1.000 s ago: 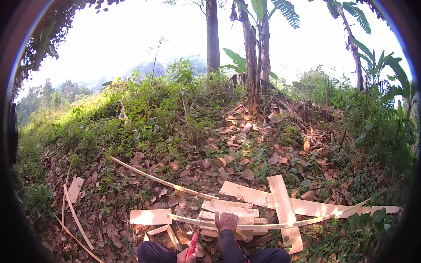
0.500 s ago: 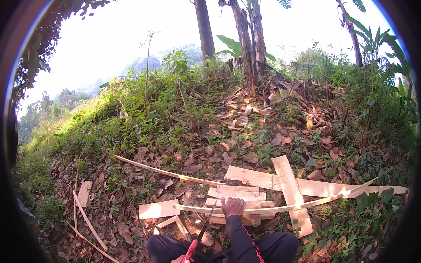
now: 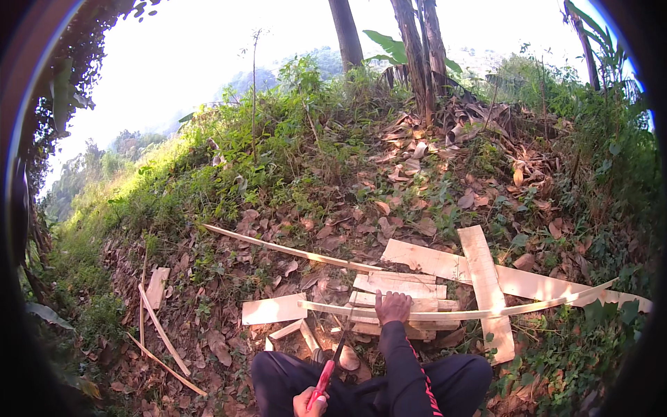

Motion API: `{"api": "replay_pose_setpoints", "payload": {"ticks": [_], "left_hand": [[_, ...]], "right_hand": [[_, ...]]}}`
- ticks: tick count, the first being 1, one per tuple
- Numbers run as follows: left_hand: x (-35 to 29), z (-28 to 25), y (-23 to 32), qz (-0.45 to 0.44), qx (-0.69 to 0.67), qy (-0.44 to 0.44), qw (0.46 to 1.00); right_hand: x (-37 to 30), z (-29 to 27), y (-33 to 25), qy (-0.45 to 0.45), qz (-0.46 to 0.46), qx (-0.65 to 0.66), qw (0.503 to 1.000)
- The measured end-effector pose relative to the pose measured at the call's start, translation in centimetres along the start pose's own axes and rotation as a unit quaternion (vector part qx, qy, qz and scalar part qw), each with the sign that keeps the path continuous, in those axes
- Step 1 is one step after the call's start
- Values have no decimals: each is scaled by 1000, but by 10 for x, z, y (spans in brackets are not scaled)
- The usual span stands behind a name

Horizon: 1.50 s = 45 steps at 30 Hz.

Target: The person uses a red hand saw to cut a piece of light-colored wood into smaller sections while sitting on the ground. The person holds the wood with one hand and saws with the other, producing several cut pieces.

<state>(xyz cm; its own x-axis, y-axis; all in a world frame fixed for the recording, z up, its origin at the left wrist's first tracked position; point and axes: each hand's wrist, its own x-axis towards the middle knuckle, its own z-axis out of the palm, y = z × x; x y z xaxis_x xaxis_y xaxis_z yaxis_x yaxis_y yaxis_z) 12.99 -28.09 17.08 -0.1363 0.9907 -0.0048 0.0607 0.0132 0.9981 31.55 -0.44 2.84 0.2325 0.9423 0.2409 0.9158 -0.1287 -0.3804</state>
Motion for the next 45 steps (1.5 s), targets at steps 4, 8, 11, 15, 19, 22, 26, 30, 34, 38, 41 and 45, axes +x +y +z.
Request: {"api": "replay_pose_setpoints", "payload": {"ticks": [4, 8, 11, 15, 19, 22, 26, 30, 34, 38, 41, 45], "left_hand": [[7, -2, -15, -95, -49, 7, 994], [33, 1, -36, -100, -94, -10, 990], [34, 2, -48, -86, -107, -18, 990], [38, 4, -55, -72, -102, -22, 992], [48, 14, -41, -80, -119, -39, 989], [56, 24, -46, -95, -133, -38, 986], [60, 37, -51, -111, -149, -23, 982], [61, 39, -58, -112, -146, -17, 983], [59, 41, -58, -118, -144, -15, 982], [57, 46, -59, -102, -115, -21, 988], [63, 55, -61, -89, -100, -23, 991], [104, 75, -82, -71, -81, -11, 994]], "right_hand": [[15, 20, 13, 2, 9, 25, 1000], [59, 34, 21, 19, 1, 18, 1000], [65, 47, 25, 19, 2, 29, 999], [71, 56, 26, 19, 2, 32, 999], [73, 54, 28, 14, 7, 26, 1000], [77, 52, 30, 18, 5, 31, 999], [79, 56, 31, -3, 10, 30, 1000], [84, 62, 35, -5, 9, 22, 1000], [84, 63, 38, -6, 10, 23, 1000], [87, 63, 39, -4, 10, 31, 999], [83, 65, 38, 24, 1, 20, 1000], [83, 66, 41, 46, -14, 31, 998]]}}
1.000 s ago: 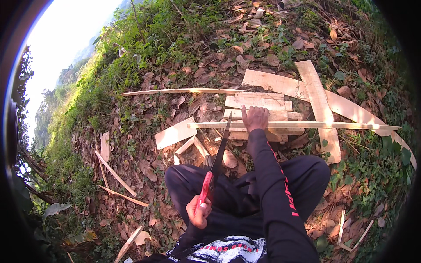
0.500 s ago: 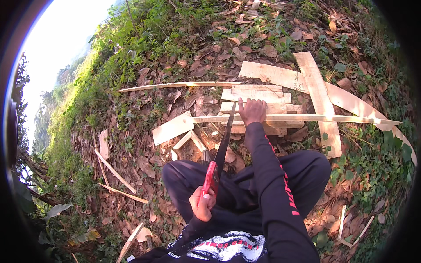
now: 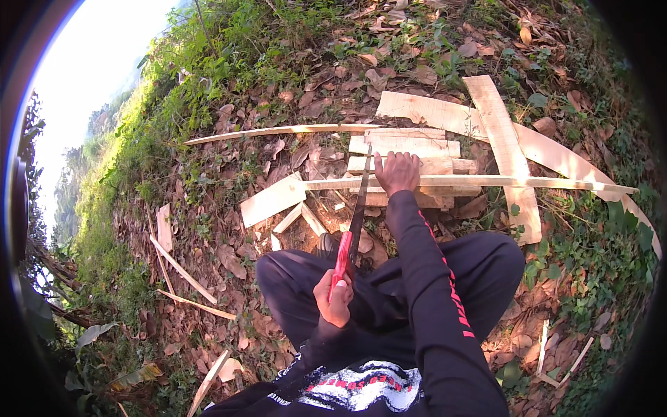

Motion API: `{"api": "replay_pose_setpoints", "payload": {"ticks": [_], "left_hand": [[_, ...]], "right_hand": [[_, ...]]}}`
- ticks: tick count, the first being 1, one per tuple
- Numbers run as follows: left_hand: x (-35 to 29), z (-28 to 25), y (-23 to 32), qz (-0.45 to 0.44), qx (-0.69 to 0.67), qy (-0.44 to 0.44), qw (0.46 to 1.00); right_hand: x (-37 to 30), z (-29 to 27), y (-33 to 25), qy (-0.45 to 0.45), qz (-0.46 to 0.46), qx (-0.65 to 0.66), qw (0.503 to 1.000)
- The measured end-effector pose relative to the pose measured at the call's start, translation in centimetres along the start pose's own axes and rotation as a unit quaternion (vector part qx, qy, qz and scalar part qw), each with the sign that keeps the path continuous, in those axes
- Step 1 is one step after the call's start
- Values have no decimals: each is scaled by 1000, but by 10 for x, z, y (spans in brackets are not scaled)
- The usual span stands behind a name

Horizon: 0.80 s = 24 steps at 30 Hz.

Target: The person uses a red hand saw to cut a piece of light-colored wood into smaller sections while sitting on the ground. The person holds the wood with one hand and saws with the other, producing several cut pieces.

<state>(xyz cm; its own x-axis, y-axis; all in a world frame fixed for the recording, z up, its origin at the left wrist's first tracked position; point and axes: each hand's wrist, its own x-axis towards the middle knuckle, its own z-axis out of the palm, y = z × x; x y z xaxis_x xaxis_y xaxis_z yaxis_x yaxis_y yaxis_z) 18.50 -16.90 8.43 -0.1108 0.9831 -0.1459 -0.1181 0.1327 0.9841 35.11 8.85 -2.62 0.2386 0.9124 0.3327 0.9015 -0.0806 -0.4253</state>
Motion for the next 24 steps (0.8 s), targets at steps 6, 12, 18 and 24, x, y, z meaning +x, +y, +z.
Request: {"api": "replay_pose_setpoints", "payload": {"ticks": [6, 12, 18, 24], "left_hand": [[18, 10, -11, 8, -3, -12, 1000], [-14, 24, -1, -13, -22, -3, 1000], [19, 29, -32, 13, 26, -3, 1000], [60, 40, -46, 28, 47, 10, 998]], "right_hand": [[8, 2, 9, -31, 38, -17, 999], [9, 13, 8, -53, 58, -26, 997], [10, 27, 13, -16, 43, -19, 999], [16, 25, 18, -70, 70, -37, 994]]}}
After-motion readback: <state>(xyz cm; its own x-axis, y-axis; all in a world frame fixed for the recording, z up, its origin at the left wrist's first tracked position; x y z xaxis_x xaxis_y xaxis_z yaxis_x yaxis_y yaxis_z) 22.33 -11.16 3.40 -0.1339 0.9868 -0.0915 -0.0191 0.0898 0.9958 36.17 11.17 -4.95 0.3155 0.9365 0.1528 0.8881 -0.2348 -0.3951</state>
